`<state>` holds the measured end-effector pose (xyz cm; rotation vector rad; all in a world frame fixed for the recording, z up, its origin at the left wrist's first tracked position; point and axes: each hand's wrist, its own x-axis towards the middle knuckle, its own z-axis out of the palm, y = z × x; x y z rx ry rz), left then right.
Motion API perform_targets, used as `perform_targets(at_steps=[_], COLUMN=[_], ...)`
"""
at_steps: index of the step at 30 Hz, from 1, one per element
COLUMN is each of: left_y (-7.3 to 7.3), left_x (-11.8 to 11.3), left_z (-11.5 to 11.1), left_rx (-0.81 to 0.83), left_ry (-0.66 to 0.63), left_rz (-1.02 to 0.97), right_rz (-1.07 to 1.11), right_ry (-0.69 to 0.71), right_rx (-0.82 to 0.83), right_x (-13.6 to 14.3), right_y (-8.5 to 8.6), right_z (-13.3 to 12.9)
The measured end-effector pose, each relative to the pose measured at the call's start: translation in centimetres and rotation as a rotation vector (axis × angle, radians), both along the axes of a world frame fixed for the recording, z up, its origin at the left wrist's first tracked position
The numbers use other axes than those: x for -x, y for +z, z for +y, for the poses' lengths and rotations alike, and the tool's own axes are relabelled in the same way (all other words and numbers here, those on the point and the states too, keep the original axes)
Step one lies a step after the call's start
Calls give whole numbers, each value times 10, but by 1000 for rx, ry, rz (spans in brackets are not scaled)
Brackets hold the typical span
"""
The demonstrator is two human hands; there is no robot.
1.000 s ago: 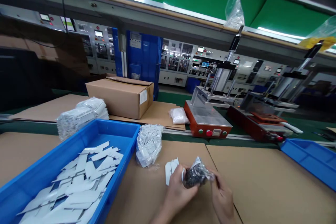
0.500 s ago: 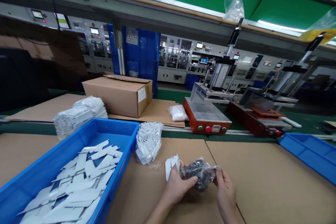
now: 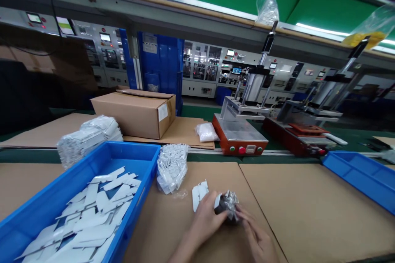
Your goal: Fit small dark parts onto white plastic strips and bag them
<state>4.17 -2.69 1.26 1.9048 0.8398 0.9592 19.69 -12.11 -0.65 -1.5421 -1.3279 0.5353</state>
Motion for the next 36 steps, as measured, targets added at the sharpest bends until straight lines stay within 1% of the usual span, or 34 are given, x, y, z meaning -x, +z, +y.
perform_targets(at_steps=[2, 5, 7, 9, 11, 15, 18, 21, 23, 25, 27, 29, 30, 32, 35, 36], left_y=[6, 17, 23, 27, 30, 32, 32, 35, 41, 47, 50, 49, 47, 42, 38, 38], left_x=[1, 1, 1, 1, 2, 7, 13, 18, 20, 21, 23, 24, 24, 24, 22, 21], left_z=[-3, -7, -9, -9, -9, -8, -9, -13, -17, -20, -23, -25, -26, -30, -39, -42], left_rx=[-7, -45, -67, -91, -124, -228, -317, -432, -508, -570, -623, -642, -623, -525, -284, -196], left_ry=[-53, -106, -139, -175, -228, -354, -336, -323, -354, -401, -444, -466, -451, -351, -107, -45], left_rz=[-32, -47, -43, -27, 6, 114, 159, 197, 235, 276, 300, 275, 239, 142, 51, 38], right_rz=[55, 204, 285, 269, 204, 137, 143, 105, 43, -22, -70, -97, -106, -126, -175, -189], right_ry=[-15, -123, -164, -135, -97, -91, -57, -26, -1, 37, 45, 60, 76, 101, 76, 70], right_rx=[9, -27, -56, -30, 9, 56, 91, 132, 166, 166, 192, 212, 217, 218, 220, 218], right_x=[2, 4, 7, 10, 12, 13, 13, 14, 15, 18, 21, 25, 27, 32, 39, 40], right_y=[-6, -17, -24, -29, -31, -28, -18, 2, 19, 35, 46, 53, 55, 58, 62, 63], right_z=[-2, 3, 9, 14, 17, 15, 8, -1, -7, -12, -15, -16, -17, -17, -17, -16])
